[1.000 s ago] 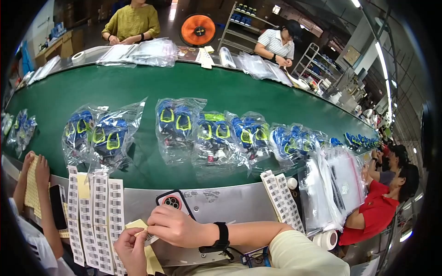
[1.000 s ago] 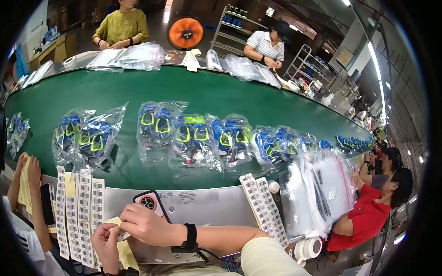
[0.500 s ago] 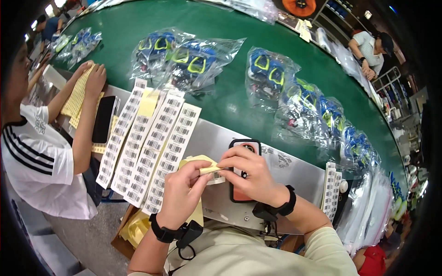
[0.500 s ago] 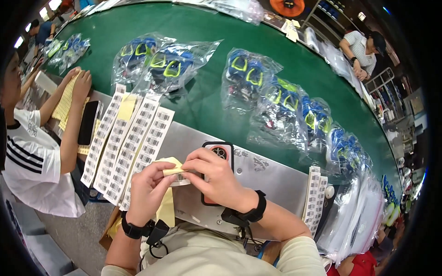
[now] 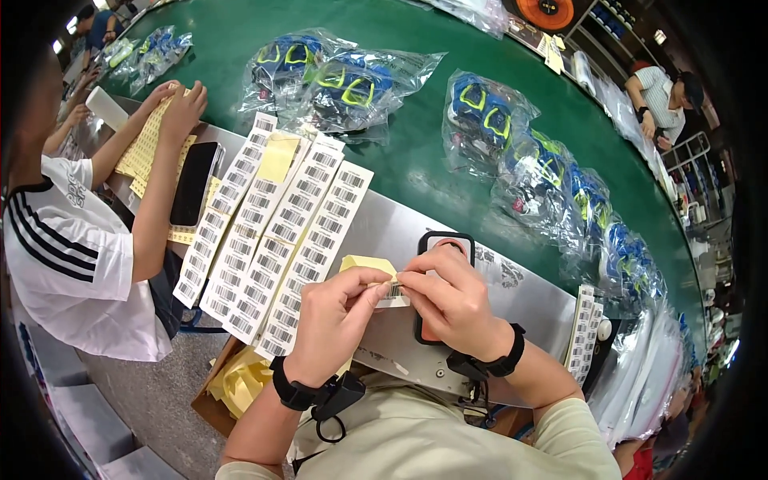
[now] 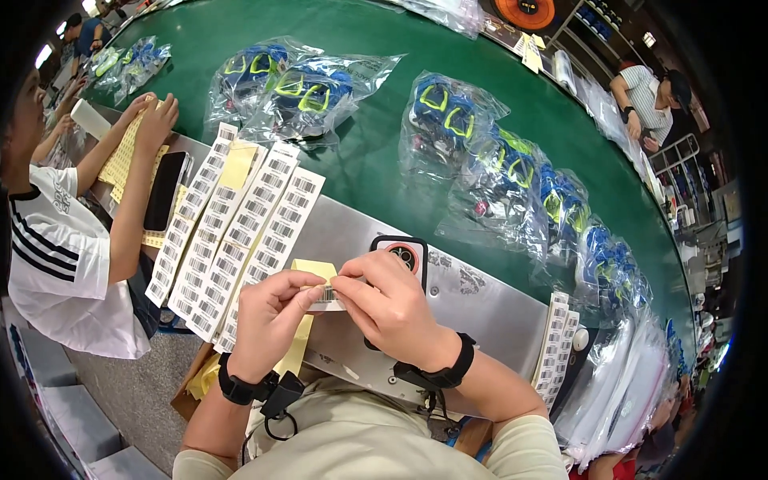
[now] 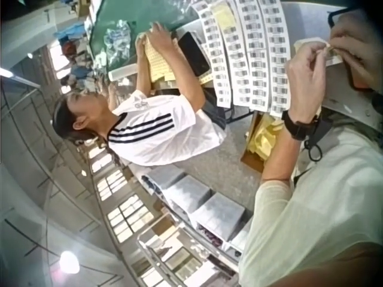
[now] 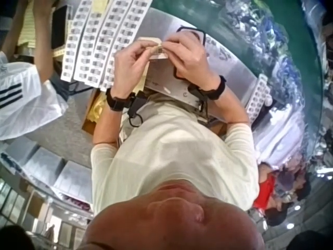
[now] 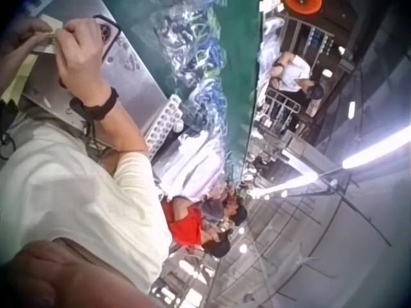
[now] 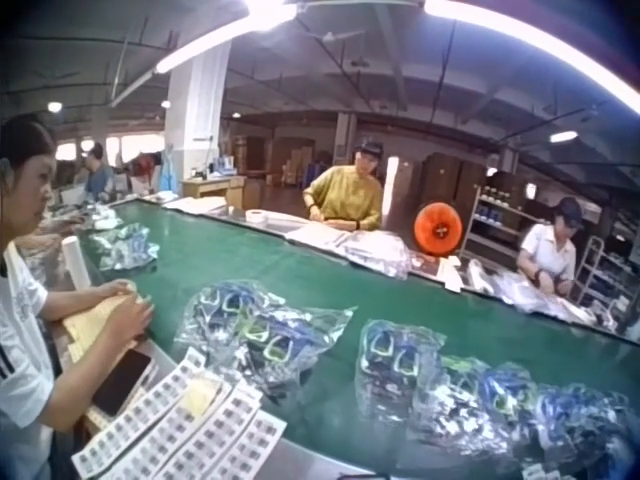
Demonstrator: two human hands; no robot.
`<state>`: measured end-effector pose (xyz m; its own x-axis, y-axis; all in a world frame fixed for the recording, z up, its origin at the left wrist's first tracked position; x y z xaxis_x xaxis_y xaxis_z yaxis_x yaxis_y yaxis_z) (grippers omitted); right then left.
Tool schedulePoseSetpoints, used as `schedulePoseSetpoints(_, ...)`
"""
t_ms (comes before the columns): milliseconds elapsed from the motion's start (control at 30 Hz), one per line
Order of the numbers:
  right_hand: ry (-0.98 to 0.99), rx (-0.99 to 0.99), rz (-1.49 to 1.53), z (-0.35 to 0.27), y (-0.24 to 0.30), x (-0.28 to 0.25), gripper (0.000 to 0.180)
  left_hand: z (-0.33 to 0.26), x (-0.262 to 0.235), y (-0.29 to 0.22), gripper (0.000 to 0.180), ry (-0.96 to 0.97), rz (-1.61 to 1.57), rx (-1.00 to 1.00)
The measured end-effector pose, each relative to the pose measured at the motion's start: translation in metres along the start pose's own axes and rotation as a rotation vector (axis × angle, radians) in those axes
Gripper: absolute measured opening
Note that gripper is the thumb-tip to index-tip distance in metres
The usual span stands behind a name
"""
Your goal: Apply size or barcode labels to shoes or shoe packaging on an assembly line.
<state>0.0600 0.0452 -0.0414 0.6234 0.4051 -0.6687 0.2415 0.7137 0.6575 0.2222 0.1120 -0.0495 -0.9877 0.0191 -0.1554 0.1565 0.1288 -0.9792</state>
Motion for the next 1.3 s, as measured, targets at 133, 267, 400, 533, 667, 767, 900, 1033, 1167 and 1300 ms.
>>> schedulePoseSetpoints(133, -0.047, -0.084, -0.058, -0.001, 0.001, 0.001, 0.018, 0.0, 0.003, 0.001, 0.011, -0.017, -0.048, -0.007)
schedulePoseSetpoints(267, -0.057, -0.07, -0.04, -0.004, 0.001, 0.004, 0.023, 0.001, 0.004, 0.002, 0.011, -0.013, -0.023, -0.01)
schedulePoseSetpoints(400, -0.086, -0.076, -0.115, -0.004, 0.008, 0.006, 0.017, 0.0, 0.003, 0.003, 0.011, -0.049, -0.07, -0.016)
schedulePoseSetpoints(533, -0.125, -0.047, -0.093, -0.002, 0.009, 0.004, 0.016, 0.001, 0.002, -0.003, 0.01, -0.056, 0.034, 0.009)
schedulePoseSetpoints(667, -0.045, 0.087, 0.132, 0.002, 0.0, -0.001, 0.014, 0.0, 0.002, -0.012, 0.009, -0.033, 0.181, 0.079)
schedulePoseSetpoints(767, -0.044, 0.059, 0.105, 0.004, -0.002, -0.002, 0.014, 0.001, 0.004, -0.01, 0.008, -0.065, 0.132, 0.092)
schedulePoseSetpoints(900, -0.049, -0.004, -0.004, 0.004, 0.0, -0.001, 0.016, 0.001, 0.002, -0.008, 0.009, -0.026, 0.141, 0.049)
schedulePoseSetpoints(1033, -0.089, -0.151, -0.21, 0.006, 0.005, 0.002, 0.017, 0.001, 0.0, 0.002, 0.01, -0.026, -0.036, -0.024)
schedulePoseSetpoints(1167, -0.066, -0.158, -0.201, 0.001, 0.007, 0.003, 0.019, 0.002, 0.0, 0.005, 0.01, -0.048, -0.072, -0.035)
schedulePoseSetpoints(1300, -0.062, -0.103, -0.105, 0.002, 0.005, 0.005, 0.019, 0.002, -0.003, -0.004, 0.01, -0.045, 0.009, -0.014)
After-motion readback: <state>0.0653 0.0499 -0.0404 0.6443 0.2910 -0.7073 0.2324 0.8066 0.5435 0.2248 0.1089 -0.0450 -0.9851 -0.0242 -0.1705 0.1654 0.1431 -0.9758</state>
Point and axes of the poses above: each hand's wrist, its own z-axis towards the middle knuckle, its own x-axis out of the palm, y = z × x, the point moved 2 cm from there along z, towards the middle knuckle, and after that the axes turned 11 degrees about y, right-handed, at the moved point
